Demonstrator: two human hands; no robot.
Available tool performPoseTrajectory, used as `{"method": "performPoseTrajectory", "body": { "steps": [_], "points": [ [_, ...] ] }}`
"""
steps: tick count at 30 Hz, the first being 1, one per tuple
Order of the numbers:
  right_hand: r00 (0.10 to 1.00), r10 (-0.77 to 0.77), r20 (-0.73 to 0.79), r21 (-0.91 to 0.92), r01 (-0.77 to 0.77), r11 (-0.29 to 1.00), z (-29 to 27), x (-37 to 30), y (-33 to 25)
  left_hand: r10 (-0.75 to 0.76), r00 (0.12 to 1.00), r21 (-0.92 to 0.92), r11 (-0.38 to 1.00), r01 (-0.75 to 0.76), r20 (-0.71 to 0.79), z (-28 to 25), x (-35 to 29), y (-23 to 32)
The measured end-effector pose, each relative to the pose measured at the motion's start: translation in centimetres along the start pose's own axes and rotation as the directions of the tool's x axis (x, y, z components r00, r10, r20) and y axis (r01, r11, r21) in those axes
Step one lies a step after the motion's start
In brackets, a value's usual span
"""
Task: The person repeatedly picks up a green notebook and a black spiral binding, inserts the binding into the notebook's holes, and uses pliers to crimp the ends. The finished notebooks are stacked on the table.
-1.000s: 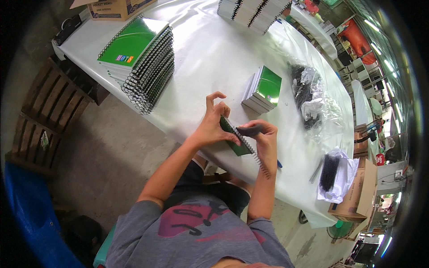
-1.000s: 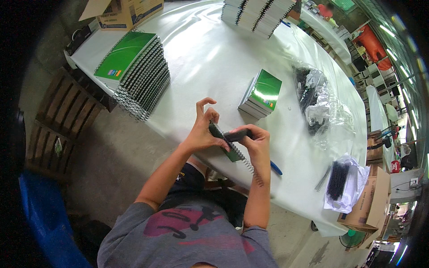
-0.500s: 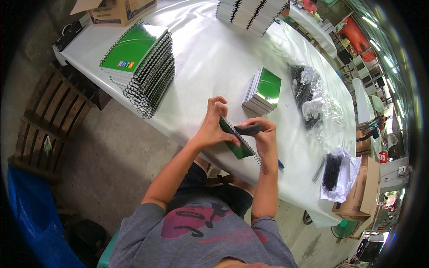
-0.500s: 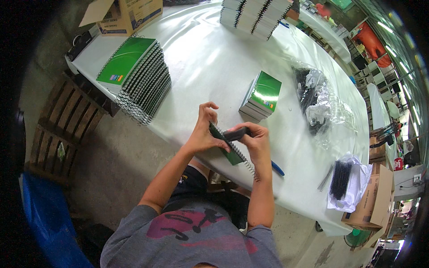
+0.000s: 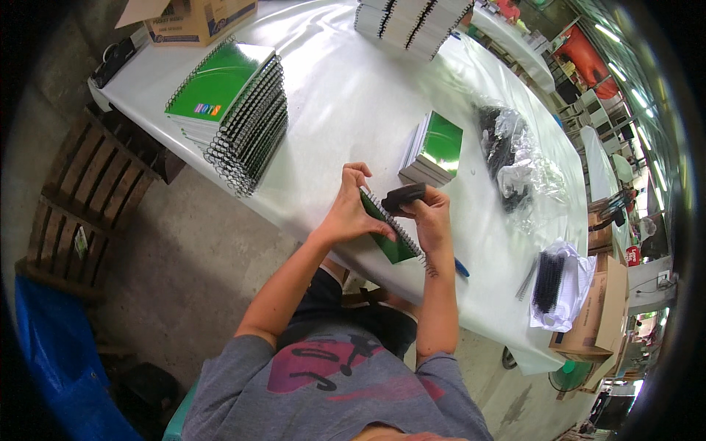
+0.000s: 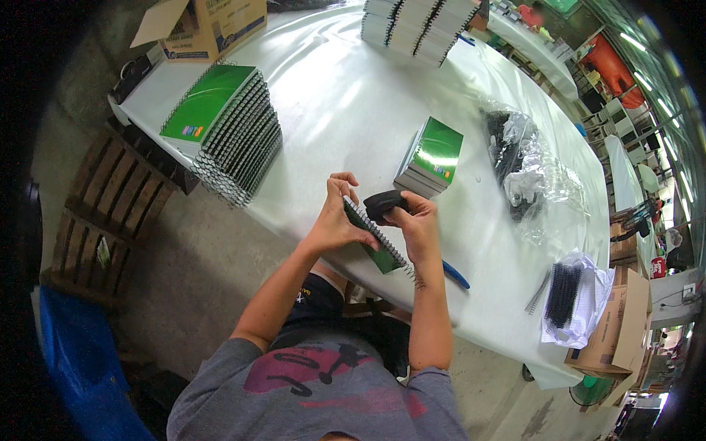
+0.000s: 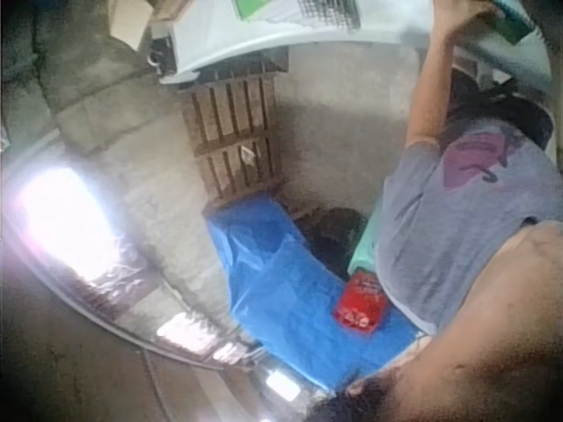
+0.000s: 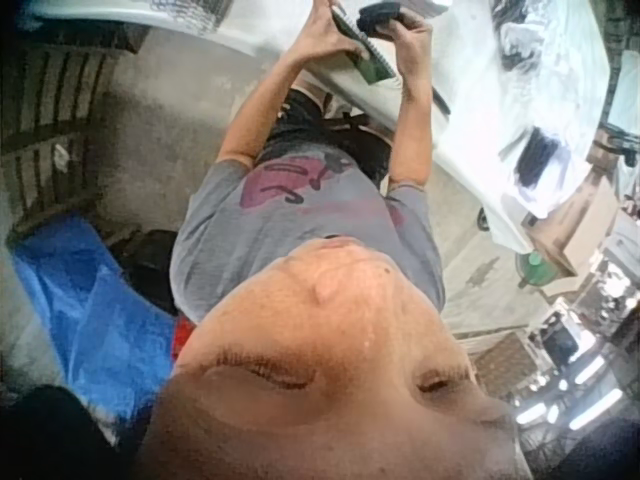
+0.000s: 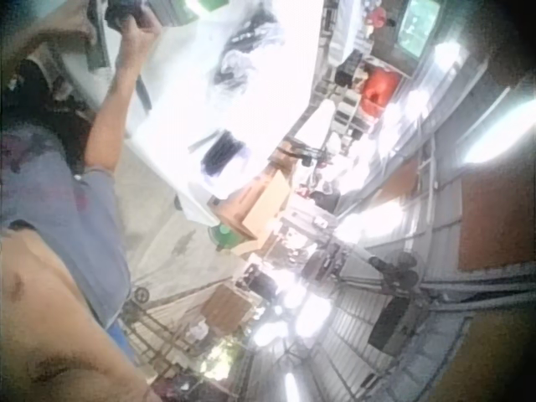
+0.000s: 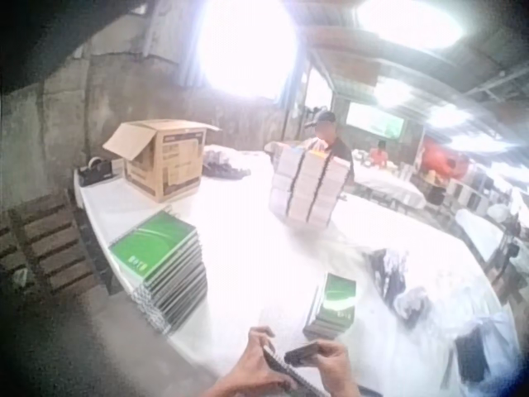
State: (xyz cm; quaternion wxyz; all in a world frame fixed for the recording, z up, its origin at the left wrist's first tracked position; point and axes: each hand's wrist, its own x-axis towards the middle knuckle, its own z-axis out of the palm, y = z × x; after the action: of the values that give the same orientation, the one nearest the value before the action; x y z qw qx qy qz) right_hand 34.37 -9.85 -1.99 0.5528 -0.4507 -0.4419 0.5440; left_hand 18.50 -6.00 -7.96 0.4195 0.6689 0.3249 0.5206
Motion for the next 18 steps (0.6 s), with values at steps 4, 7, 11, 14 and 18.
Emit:
{"method": "performPoseTrajectory", "body": {
  "steps": [4,7,11,14,18],
  "points": [
    [0.999,-0.007,-0.034,-0.355,-0.006,0.935,0.0,0.7,0.9,0.003,1.0,0.001,1.0,-0.003,0.004,0.1,0.0,0.0],
    [0.99,-0.088,-0.114,-0.661,-0.01,0.75,-0.4,0.5,0.3,0.076,0.997,0.04,0.996,-0.076,0.001,0.0,0.1,0.2],
    [0.928,-0.261,-0.266,-0.753,-0.031,0.657,-2.9,-1.9,-1.6,-0.027,0.999,0.013,1.0,0.027,0.016,-0.6,-0.1,-0.1],
    [0.746,-0.488,-0.453,-0.838,-0.171,0.517,-9.5,-5.0,-1.8,-0.22,0.975,-0.185,0.957,0.223,0.036,-1.4,-0.5,0.7],
    [0.759,-0.497,-0.42,-0.907,-0.342,0.244,-14.2,-8.9,-0.3,-0.338,0.938,-0.378,0.881,0.286,-0.078,-1.0,-1.3,1.8]
  ]
}}
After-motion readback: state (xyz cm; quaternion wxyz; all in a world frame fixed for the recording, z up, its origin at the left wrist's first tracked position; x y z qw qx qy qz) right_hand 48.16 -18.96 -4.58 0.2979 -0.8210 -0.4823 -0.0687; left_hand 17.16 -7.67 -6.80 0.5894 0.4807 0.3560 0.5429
